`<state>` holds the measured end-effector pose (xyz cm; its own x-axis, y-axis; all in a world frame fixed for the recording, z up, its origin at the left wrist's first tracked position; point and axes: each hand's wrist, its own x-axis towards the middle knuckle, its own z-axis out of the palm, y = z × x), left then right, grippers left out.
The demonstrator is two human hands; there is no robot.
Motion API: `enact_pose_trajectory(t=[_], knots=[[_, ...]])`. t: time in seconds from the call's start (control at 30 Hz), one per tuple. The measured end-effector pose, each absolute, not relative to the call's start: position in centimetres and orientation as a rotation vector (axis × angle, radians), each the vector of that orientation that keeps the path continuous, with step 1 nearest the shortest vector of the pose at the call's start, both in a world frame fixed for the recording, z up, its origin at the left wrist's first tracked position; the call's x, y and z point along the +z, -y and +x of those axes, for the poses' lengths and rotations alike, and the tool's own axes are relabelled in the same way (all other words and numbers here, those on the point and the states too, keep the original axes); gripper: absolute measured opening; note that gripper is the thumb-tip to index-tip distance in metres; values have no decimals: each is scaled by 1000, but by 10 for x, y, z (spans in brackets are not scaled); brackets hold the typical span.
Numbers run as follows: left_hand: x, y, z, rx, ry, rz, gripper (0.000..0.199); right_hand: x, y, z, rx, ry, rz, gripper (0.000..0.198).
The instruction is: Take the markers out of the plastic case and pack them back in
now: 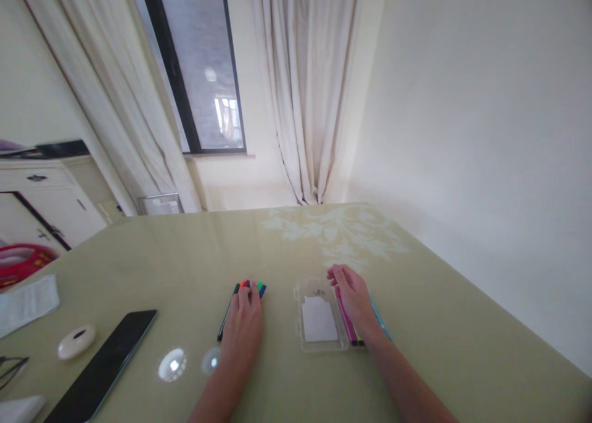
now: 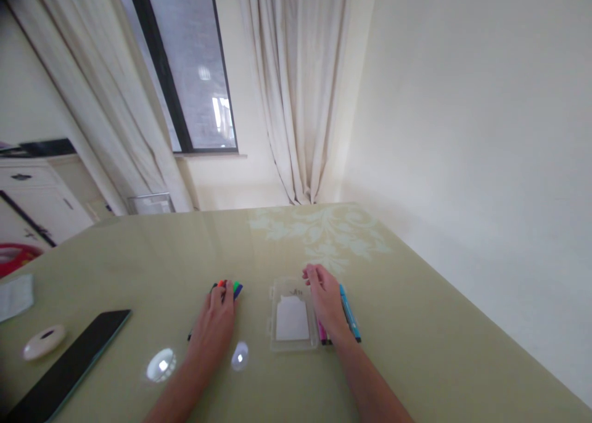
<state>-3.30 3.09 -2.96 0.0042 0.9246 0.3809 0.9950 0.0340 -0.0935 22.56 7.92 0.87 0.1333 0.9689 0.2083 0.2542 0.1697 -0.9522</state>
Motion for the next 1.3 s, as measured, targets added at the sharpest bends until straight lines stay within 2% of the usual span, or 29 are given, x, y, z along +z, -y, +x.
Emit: enact_pose_trajectory(t=[0.1,0.27,0.47,0.6,0.7,0.83,0.93,1.13,1.3], knots=[[-21,-25,-33,-190,2102,-1875,43,7,-87,245,594,1424,-1458,52],[-21,-20,-36,-248,2202,-1772,46,-7,-94,257,285,1702,-1698,52],[-34,-28,-58,-298,2247,-1876,53,-13,-95,250,74,1971,-1694,50],[-37,-33,-64,-327,2250,-1840,56,-12,-94,248,32,2034,-1626,48],[-34,-33,-53,-492,2120,-1891,54,-13,-94,246,1,2044,-1623,46],[-24,-19,-19,-725,1651,-2395,51,-14,-94,244,-16,2044,-1654,45],[-20,-3,6,-654,1348,-2758,65,-14,-95,243,-5,2037,-1660,45],[-22,3,15,-573,1401,-2903,51,-14,-98,244,181,1947,-1620,44],[-23,0,13,-612,1402,-2895,51,-14,-99,245,256,1909,-1596,46]])
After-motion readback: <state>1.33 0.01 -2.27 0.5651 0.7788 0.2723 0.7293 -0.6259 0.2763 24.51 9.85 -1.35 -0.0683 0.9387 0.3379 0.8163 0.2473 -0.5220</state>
